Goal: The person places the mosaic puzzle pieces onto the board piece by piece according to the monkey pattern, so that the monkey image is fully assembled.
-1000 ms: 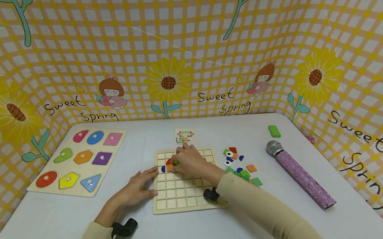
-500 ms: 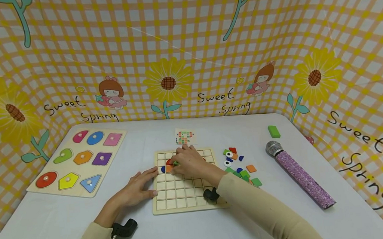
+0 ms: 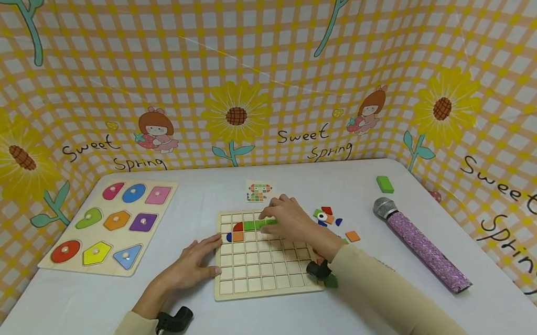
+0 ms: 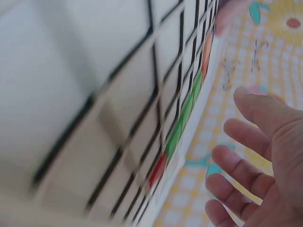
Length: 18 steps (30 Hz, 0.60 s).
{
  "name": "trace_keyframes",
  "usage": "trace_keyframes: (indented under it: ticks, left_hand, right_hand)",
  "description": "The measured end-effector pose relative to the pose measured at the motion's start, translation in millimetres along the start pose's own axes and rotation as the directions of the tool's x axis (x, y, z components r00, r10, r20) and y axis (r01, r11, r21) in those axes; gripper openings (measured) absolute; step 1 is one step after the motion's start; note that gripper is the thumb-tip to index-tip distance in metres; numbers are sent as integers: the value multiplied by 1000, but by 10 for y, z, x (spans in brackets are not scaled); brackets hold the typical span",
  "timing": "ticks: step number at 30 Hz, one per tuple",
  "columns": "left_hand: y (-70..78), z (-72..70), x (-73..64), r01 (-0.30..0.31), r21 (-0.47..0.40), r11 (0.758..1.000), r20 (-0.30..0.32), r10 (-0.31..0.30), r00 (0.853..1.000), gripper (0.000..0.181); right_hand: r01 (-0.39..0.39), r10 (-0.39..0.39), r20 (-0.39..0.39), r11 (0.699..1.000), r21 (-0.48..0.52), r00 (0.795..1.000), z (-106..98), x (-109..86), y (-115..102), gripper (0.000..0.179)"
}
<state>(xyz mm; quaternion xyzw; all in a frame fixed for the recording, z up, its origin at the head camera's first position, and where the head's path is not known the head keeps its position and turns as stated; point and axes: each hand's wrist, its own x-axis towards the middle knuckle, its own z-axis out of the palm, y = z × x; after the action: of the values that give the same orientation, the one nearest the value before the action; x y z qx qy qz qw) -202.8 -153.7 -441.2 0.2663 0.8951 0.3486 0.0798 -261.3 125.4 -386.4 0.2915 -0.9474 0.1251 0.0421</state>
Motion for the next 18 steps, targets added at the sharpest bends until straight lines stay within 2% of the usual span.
trace_keyframes:
  ticks: [11, 18]
  left_hand:
    - [2, 8, 2, 3, 5, 1000, 0, -3, 1000, 66]
    - [-12, 13, 2, 0, 0, 1000, 2, 0, 1000, 66]
  right_hand:
    - [-136, 135, -44, 990, -31, 990, -184, -424, 735, 31]
    - [-242, 241, -35, 968, -70, 970, -169, -552, 1039, 32]
